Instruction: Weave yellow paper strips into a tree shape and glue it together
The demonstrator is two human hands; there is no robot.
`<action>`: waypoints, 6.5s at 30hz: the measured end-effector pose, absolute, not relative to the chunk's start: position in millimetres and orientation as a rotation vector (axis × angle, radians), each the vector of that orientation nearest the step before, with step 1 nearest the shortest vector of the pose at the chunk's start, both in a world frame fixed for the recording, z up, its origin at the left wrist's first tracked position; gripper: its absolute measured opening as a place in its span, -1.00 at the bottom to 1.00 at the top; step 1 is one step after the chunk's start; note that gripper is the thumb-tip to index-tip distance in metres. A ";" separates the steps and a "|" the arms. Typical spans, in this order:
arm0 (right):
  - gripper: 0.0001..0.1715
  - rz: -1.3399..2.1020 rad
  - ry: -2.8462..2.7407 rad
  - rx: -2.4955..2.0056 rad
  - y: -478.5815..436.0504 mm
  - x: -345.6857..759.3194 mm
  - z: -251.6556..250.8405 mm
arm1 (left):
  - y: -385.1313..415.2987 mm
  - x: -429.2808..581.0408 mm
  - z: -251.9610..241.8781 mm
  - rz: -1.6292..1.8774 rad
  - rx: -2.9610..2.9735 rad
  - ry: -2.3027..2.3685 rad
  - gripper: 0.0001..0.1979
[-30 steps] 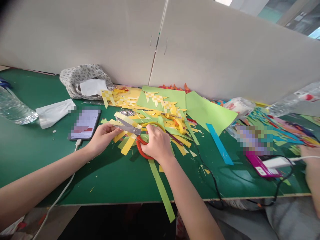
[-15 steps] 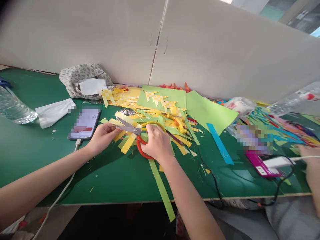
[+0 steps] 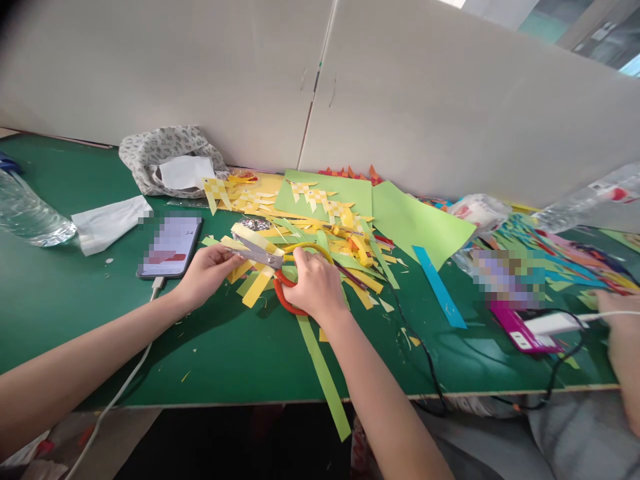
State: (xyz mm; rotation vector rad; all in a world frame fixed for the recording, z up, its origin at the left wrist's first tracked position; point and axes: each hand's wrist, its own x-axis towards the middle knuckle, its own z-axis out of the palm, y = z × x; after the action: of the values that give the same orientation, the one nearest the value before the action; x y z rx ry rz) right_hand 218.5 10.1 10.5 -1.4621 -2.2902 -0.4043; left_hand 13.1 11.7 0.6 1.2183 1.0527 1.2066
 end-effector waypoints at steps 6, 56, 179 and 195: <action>-0.67 -0.408 -2.274 -1.430 10.6 220.2 8.4 | 13.3 11.9 -2.7 1.205 1.207 1.021 -0.71; -0.61 -0.312 -2.195 -1.506 9.5 219.9 9.2 | 14.5 9.9 4.2 1.206 1.053 0.898 -0.80; -0.74 0.307 -1.964 -1.436 4.2 212.0 14.2 | 13.8 13.3 4.5 1.165 0.927 0.889 -0.75; -0.55 1.238 -1.316 -1.287 14.6 210.1 18.4 | 10.6 15.7 5.7 0.944 1.082 0.923 -0.73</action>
State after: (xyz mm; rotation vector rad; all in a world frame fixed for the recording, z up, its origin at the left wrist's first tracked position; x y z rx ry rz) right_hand 210.1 14.6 18.4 -1.2866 -1.3163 1.2384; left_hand 15.7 10.6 5.7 1.0819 0.9228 0.9444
